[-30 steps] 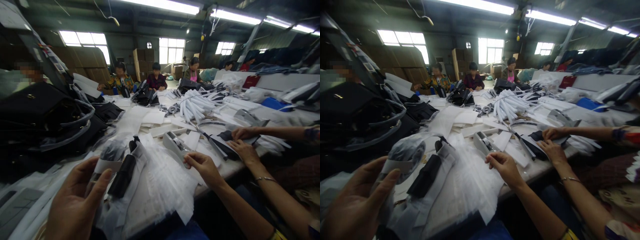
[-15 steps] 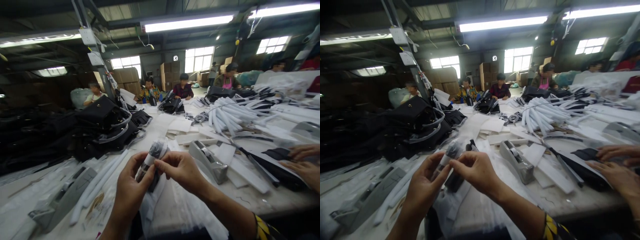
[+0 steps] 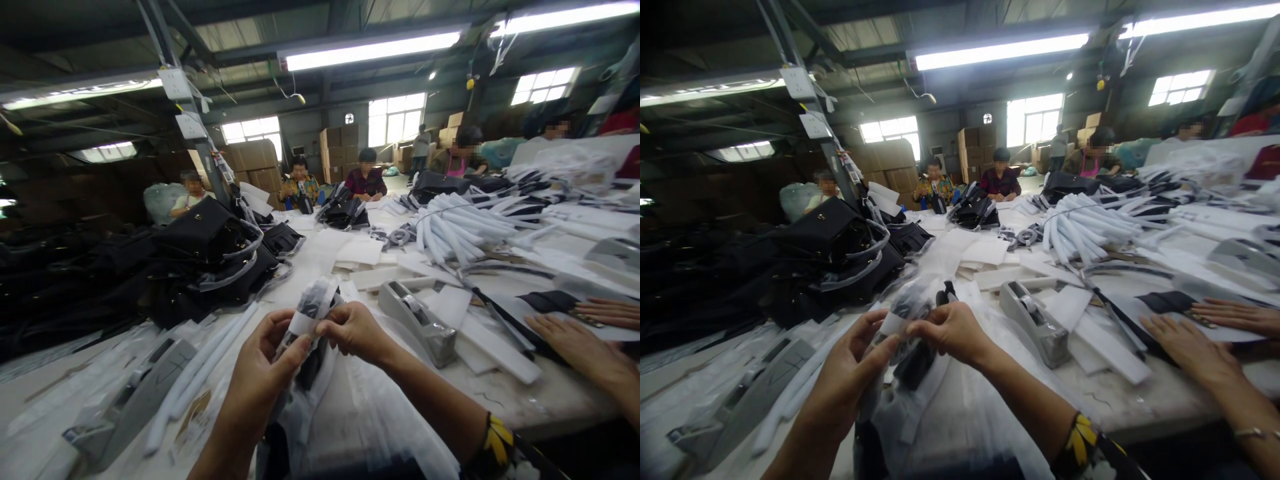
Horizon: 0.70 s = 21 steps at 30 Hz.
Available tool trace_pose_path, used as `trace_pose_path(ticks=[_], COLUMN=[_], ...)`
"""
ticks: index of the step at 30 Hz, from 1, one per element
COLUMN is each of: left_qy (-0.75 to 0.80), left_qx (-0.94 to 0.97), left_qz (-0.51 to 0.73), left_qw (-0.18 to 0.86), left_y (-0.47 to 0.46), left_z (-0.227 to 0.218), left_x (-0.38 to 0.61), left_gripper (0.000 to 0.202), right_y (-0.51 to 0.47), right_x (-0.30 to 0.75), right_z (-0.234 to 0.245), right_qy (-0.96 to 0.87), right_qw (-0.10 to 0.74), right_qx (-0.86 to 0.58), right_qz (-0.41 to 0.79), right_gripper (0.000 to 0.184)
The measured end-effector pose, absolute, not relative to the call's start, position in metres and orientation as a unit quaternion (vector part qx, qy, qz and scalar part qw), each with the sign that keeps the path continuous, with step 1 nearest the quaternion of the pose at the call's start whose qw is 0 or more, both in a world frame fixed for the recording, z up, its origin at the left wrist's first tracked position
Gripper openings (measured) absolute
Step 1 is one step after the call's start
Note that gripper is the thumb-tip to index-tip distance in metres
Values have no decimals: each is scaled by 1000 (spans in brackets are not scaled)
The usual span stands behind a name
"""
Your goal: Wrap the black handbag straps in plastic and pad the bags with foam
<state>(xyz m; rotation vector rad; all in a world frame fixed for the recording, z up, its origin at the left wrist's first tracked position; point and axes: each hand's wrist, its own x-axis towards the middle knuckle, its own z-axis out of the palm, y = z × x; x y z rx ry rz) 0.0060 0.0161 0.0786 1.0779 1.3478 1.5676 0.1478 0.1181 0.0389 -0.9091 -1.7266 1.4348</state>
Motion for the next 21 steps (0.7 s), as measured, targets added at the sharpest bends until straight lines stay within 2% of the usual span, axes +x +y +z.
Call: trace_pose_path(ticks=[3, 8, 10, 14, 18, 21], left_qy=[531, 543, 544, 537, 517, 499], left_qx=[403, 410, 421, 492, 527, 520], left_qz=[624, 623, 622, 587, 607, 638], left_qw=[407, 386, 373, 353, 293, 273], left_y=[18, 20, 21, 18, 11, 6], left_z=[80, 79, 76, 67, 61, 61], left_x=[4, 2, 1, 9, 25, 27], left_gripper=[52, 55, 54, 41, 31, 42], right_y=[119, 92, 75, 54, 55, 63], right_x=[150, 167, 170, 166, 155, 144], right_z=[34, 40, 48, 64, 67, 65], right_qy=[-663, -589, -569, -589, -552, -524], right_qw=[366, 477, 497, 484, 521, 533], right_qx=[-364, -326, -299, -277, -297, -305], right_qz=[542, 565, 583, 585, 580, 590], right_gripper=[56, 49, 60, 90, 93, 88])
